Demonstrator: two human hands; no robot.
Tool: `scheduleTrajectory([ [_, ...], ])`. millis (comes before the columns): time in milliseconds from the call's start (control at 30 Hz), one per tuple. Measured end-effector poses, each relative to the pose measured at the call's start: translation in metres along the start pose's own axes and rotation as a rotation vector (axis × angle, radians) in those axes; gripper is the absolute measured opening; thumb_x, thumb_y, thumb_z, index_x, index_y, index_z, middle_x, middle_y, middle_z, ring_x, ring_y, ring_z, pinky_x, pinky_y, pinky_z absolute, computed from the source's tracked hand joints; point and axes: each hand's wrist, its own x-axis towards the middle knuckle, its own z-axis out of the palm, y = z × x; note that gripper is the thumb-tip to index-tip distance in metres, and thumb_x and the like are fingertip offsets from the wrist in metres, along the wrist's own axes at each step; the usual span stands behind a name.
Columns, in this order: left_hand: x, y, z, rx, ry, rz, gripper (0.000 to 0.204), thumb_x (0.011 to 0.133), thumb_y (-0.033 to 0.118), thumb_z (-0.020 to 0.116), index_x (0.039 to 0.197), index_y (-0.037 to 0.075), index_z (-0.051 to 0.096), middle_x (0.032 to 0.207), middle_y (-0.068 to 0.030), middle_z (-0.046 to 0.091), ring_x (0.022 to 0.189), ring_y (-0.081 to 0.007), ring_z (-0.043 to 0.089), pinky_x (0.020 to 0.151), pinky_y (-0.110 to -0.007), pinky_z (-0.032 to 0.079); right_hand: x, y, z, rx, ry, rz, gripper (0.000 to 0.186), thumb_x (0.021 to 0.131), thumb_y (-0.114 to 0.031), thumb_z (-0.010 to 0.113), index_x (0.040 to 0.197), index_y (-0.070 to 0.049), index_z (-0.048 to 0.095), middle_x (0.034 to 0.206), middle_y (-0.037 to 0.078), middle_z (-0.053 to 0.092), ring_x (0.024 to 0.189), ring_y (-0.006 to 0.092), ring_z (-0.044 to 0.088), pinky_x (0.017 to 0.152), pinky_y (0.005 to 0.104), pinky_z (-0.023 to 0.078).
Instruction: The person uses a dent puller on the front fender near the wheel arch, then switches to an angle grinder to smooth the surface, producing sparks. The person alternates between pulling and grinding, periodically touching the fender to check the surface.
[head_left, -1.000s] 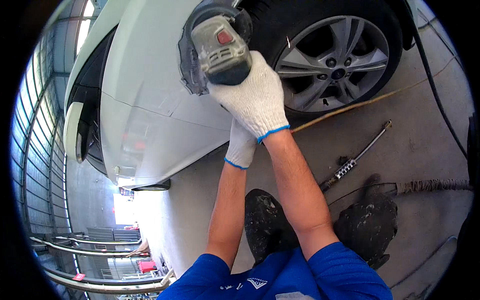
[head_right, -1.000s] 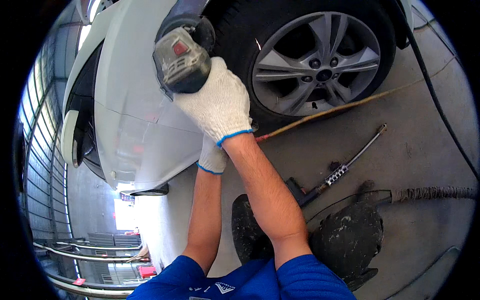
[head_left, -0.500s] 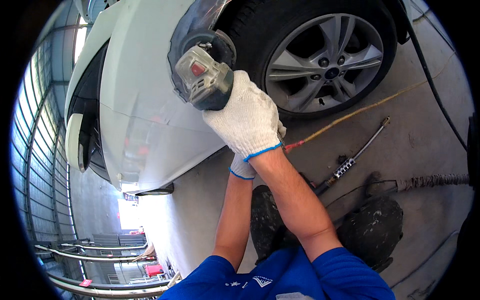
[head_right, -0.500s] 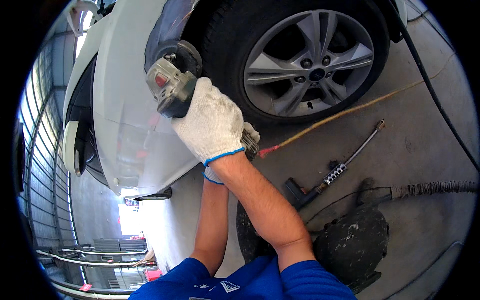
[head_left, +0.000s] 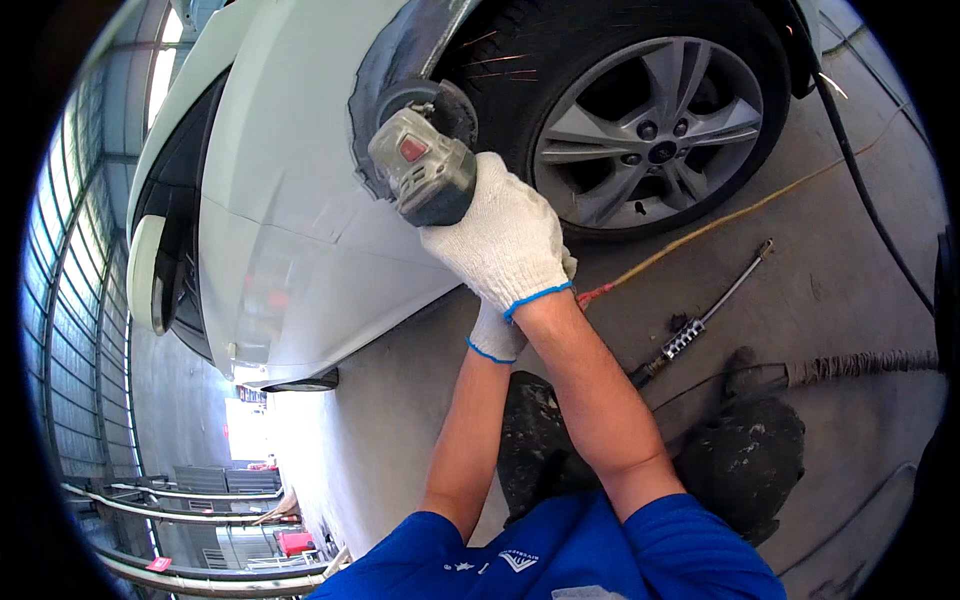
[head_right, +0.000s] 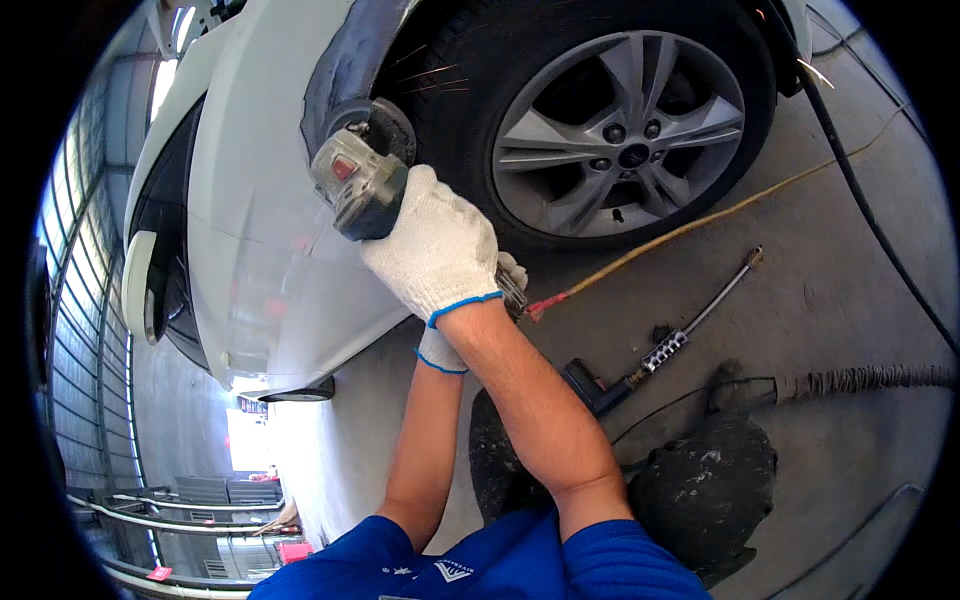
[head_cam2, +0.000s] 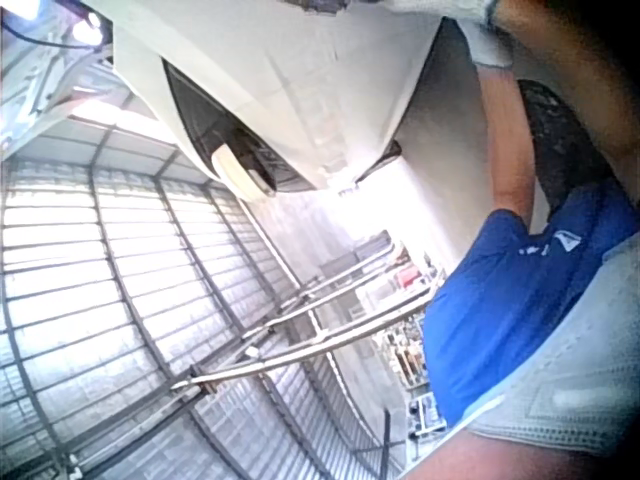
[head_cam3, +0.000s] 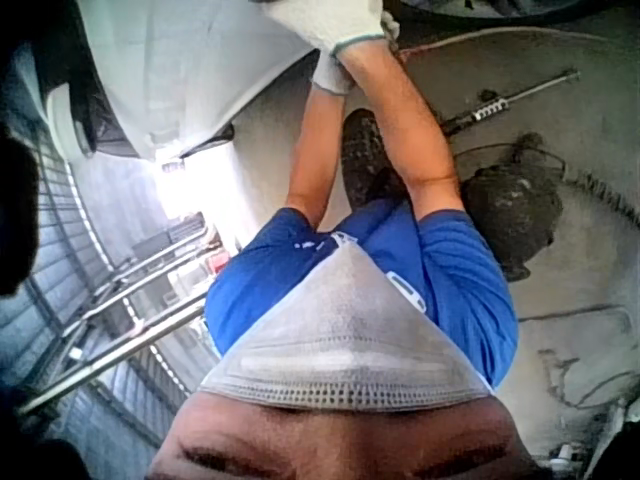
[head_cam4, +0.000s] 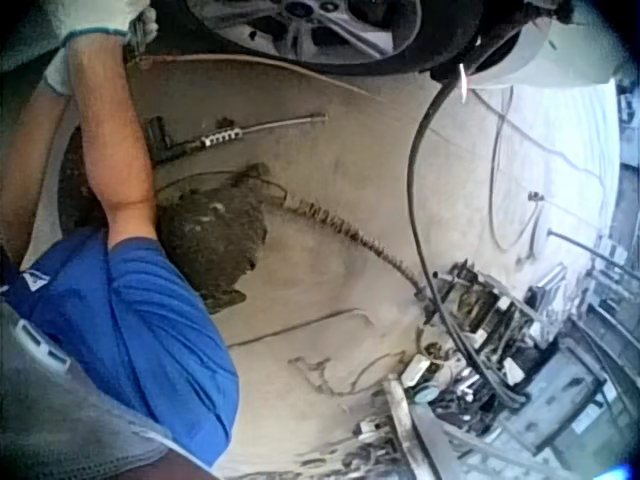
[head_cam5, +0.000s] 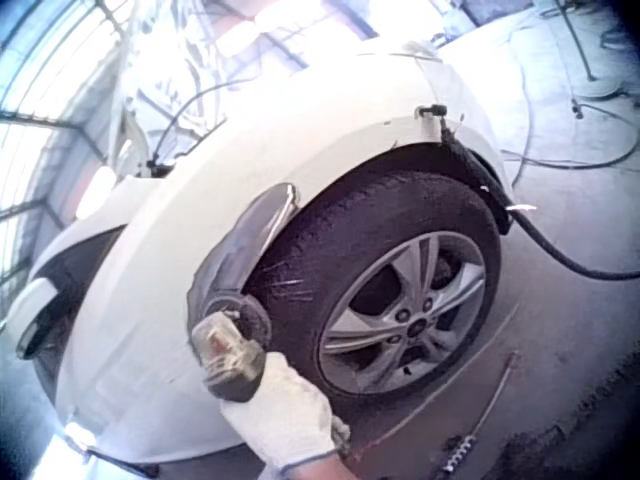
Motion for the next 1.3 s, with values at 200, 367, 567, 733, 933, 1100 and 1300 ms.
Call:
scheduleTrajectory([
  [200,0.006,0.009,0.001,-0.033,0.165,0.039,0.05,0.109,0.04,0.046,0.137,-0.002,0.053,0.123,-0.0183,0.066,0.111,-0.0313,0.067,0.1,-0.043,0.055,0.012,-0.01,-0.014,0.106,0.159,-0.058,0.053,0.073,-0.037,0.083,0.105,0.0,0.062,0.094,0.023,0.074,0.093,0.0412,0.073,0.085,0.0471,0.058],
  [367,-0.005,0.003,-0.002,-0.163,0.034,-0.014,0.05,0.108,0.04,0.048,0.135,-0.001,0.055,0.121,-0.0188,0.067,0.111,-0.0333,0.066,0.099,-0.044,0.056,-0.001,0.006,0.006,0.021,0.015,-0.043,0.054,0.075,-0.039,0.079,0.11,-0.002,0.062,0.099,0.026,0.073,0.098,0.044,0.071,0.089,0.0496,0.056],
  [567,-0.005,0.013,0.0,0.02,0.109,0.051,0.052,0.103,0.038,0.056,0.141,0.002,0.052,0.128,-0.0174,0.066,0.116,-0.0309,0.065,0.102,-0.044,0.053,0.006,-0.017,-0.01,0.107,0.099,0.03,0.055,0.07,-0.037,0.085,0.106,-0.001,0.064,0.101,0.023,0.073,0.099,0.039,0.072,0.089,0.0436,0.056],
  [733,-0.007,0.005,0.024,0.546,0.206,0.191,0.06,0.096,0.032,0.068,0.144,0.001,0.049,0.134,-0.0156,0.064,0.121,-0.0263,0.063,0.104,-0.041,0.051,0.0,-0.005,-0.007,0.094,0.144,-0.012,0.055,0.071,-0.033,0.086,0.109,0.001,0.065,0.101,0.023,0.074,0.098,0.0374,0.073,0.089,0.0422,0.056],
  [933,-0.009,0.029,0.044,0.53,0.123,0.191,0.073,0.08,0.02,0.087,0.141,-0.001,0.053,0.134,-0.0129,0.066,0.122,-0.0191,0.062,0.105,-0.036,0.049,0.01,-0.019,-0.009,0.135,0.187,-0.048,0.052,0.072,-0.027,0.087,0.109,0.002,0.066,0.098,0.017,0.076,0.092,0.0261,0.075,0.085,0.0358,0.057],
  [1100,0.0,0.02,0.05,0.528,0.047,0.233,0.074,0.072,0.02,0.092,0.134,-0.001,0.057,0.129,-0.0106,0.069,0.118,-0.0167,0.064,0.103,-0.034,0.049,0.012,-0.007,-0.015,0.185,0.213,-0.095,0.05,0.073,-0.025,0.087,0.109,0.002,0.067,0.099,0.016,0.076,0.091,0.0244,0.074,0.084,0.0355,0.056],
  [1300,-0.001,0.016,0.051,0.537,0.046,0.23,0.074,0.071,0.017,0.093,0.134,-0.002,0.058,0.128,-0.0096,0.069,0.118,-0.0162,0.064,0.101,-0.034,0.05,0.006,-0.005,-0.019,0.169,0.21,-0.047,0.051,0.072,-0.025,0.088,0.11,0.002,0.068,0.1,0.016,0.076,0.092,0.0252,0.074,0.084,0.0357,0.056],
])
